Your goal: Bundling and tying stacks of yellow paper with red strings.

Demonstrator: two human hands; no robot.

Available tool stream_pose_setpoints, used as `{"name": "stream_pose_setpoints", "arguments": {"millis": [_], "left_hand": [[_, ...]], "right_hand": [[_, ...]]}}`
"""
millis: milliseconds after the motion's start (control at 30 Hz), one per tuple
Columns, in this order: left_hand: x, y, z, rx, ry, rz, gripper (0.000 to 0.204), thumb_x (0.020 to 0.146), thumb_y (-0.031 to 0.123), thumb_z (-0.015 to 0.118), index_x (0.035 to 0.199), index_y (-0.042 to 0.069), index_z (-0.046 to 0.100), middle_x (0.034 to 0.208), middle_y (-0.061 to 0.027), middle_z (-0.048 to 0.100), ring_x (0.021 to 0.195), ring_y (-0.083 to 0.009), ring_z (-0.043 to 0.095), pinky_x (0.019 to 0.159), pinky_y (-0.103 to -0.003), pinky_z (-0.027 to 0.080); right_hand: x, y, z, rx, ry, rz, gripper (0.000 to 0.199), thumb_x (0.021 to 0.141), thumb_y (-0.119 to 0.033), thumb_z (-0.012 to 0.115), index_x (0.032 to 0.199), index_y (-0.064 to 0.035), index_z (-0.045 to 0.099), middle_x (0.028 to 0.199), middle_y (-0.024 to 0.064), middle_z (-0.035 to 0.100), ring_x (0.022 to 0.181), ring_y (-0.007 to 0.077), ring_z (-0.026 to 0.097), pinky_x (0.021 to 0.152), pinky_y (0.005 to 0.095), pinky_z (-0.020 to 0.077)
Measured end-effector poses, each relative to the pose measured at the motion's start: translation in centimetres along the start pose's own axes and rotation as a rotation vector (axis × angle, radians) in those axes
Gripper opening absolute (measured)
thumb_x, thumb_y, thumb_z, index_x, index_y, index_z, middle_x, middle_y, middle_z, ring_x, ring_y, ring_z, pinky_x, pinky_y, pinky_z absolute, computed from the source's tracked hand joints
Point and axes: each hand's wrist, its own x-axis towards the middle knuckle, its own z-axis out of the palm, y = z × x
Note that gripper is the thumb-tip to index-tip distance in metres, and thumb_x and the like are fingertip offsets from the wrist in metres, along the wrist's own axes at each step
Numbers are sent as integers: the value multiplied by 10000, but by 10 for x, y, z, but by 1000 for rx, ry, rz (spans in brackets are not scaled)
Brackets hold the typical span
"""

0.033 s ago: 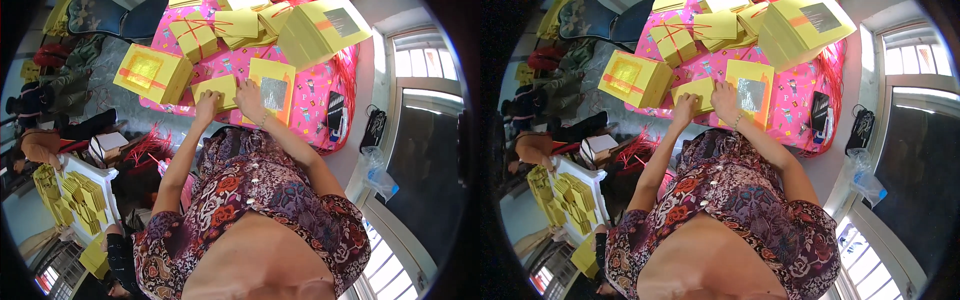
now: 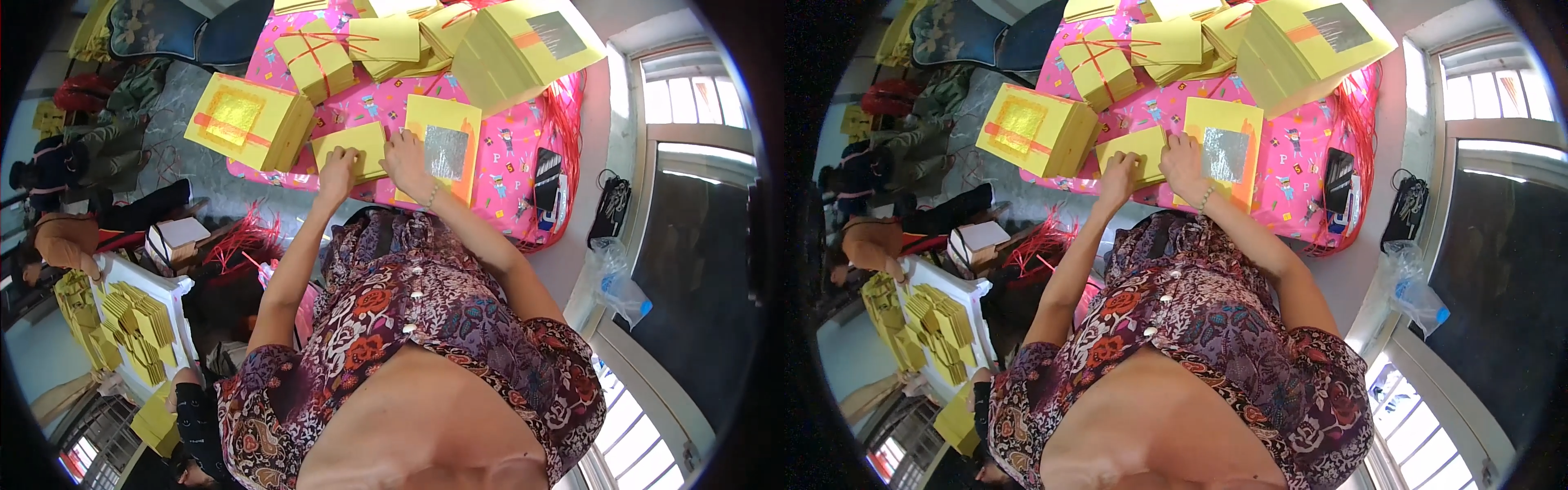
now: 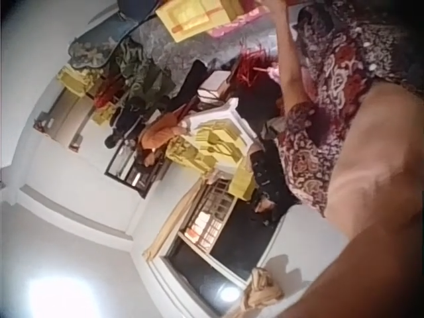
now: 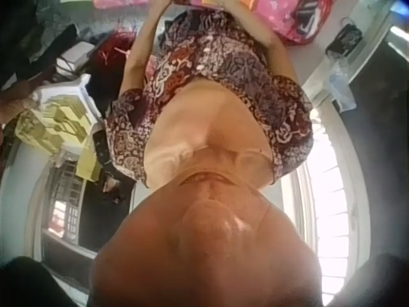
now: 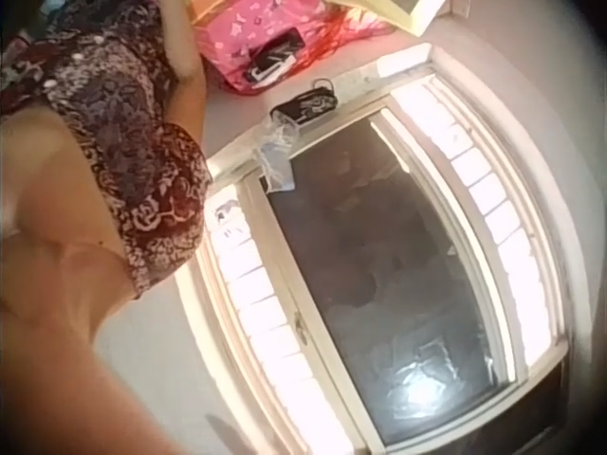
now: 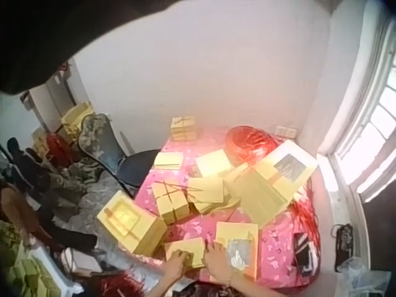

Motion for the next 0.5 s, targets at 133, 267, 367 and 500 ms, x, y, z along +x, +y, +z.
{"name": "stream_pose_setpoints", "arguments": {"millis": [133,267,367,500], "left_hand": [[6,23,-8,-30,3,-43,398,818,213,705,1134,40,538,1061,-209,537,988,-375,554,823,-468,487],[2,20,7,73,46,-58,463,828,306,727,1155,47,525,1041,-193,526,972,-385,534,850,-462,466],[2,19,10,59,68,-72,492,811,336,745,1150,53,529,1040,-188,528,980,-383,528,852,-466,460],[4,20,-2,12,59,-75,460,814,341,742,1117,44,565,1027,-195,540,975,-384,532,832,-464,458]], "right_hand": [[-15,13,-24,292,123,1,296,736,-202,746,976,-54,655,991,94,583,1003,287,538,884,414,433],[-46,46,-51,499,17,46,320,747,-231,776,1010,-100,648,1006,86,581,1025,285,552,865,408,464],[-76,72,-64,462,-69,16,335,754,-254,780,1004,-89,631,991,93,571,1003,295,559,854,408,467],[-104,79,-74,443,-186,-35,413,737,-275,794,1040,-80,594,1009,88,550,1008,296,552,851,417,464]]}}
